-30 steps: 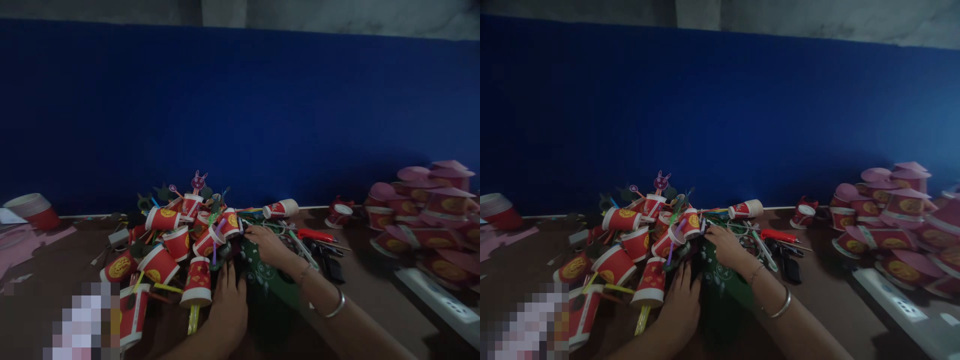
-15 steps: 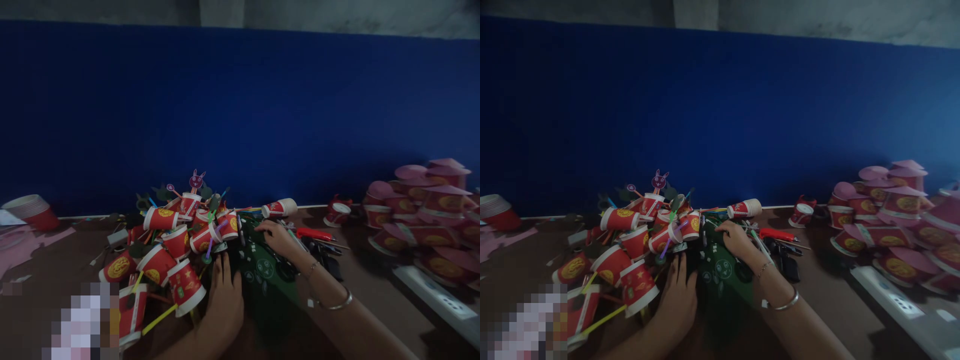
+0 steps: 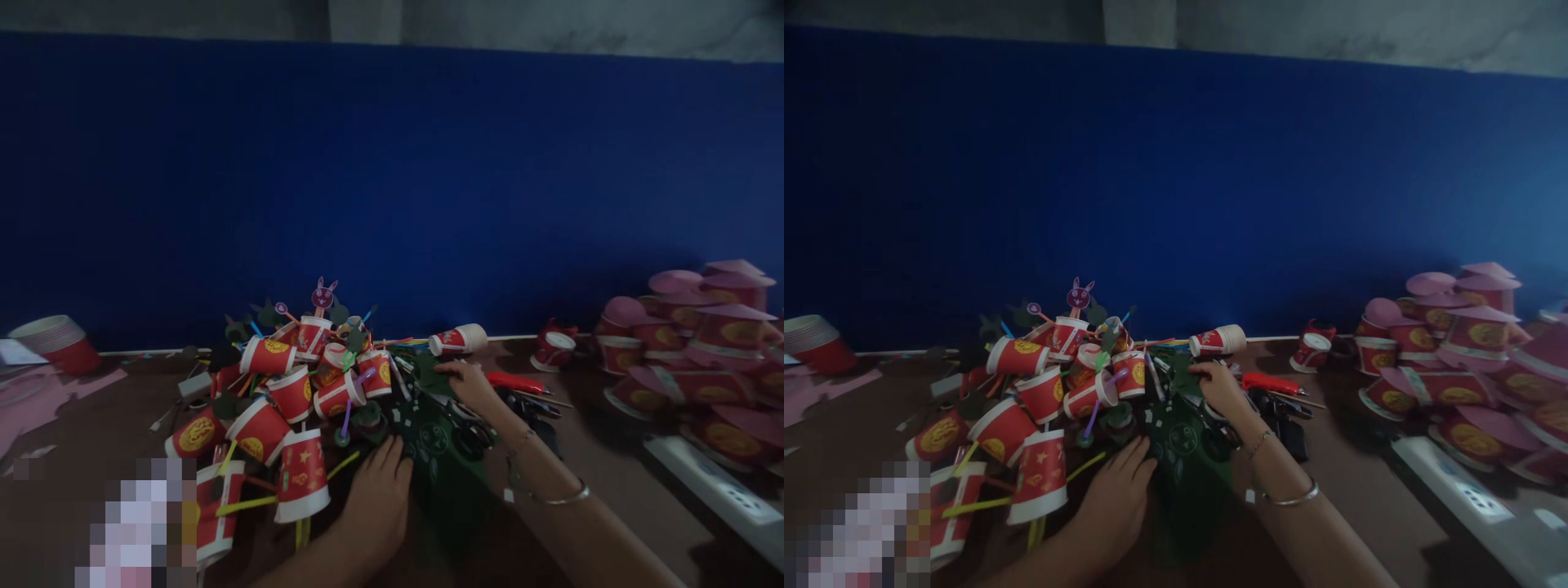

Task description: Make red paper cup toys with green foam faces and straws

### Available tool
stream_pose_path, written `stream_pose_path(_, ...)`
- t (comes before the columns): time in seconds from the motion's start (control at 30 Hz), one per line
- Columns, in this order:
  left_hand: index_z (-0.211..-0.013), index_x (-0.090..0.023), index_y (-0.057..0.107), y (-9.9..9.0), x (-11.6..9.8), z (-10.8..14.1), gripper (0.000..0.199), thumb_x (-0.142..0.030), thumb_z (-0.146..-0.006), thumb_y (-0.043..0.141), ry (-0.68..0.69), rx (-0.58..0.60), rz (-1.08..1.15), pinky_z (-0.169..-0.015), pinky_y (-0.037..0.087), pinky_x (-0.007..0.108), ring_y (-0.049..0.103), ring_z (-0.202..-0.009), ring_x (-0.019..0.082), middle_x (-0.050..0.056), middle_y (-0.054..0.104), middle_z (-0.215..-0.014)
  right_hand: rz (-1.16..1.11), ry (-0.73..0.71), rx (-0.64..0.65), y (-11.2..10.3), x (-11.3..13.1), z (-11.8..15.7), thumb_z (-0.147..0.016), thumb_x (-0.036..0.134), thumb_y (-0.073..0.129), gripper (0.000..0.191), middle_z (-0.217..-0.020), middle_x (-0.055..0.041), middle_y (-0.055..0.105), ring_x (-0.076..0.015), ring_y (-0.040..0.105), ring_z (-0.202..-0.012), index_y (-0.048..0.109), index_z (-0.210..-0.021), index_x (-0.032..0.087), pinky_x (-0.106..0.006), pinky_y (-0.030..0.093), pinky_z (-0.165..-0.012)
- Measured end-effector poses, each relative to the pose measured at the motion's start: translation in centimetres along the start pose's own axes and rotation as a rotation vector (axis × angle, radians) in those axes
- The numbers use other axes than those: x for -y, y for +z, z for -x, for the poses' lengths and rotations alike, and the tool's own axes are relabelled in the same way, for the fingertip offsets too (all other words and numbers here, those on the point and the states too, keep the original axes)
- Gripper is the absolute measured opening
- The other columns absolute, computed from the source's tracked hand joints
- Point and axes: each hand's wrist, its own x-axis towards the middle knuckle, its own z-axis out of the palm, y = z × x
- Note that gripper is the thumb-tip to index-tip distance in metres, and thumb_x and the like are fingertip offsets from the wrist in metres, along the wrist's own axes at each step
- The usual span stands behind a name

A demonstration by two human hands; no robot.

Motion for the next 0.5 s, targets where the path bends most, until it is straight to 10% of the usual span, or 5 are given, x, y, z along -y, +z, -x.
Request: stream_pose_path(0.5,-0.099,-0.014,0.057,-1.1,-0.7,0.3,0.02,-0.019,-0.087,0.042,0.311,-0.017,-0.029,-0.091,0.044,0.036,0.054,-0.104,0.023,0.01,0.062,-0.109,0.064,-0.17,-0.14,-0.4,1.3,2.1,-0.071,0.007,0.044,0.034,-0.099,-0.0101,0.066,-0.0234,0.059,-0.097,0.068,-0.093,0.017,-0.04,0.043,-0.091)
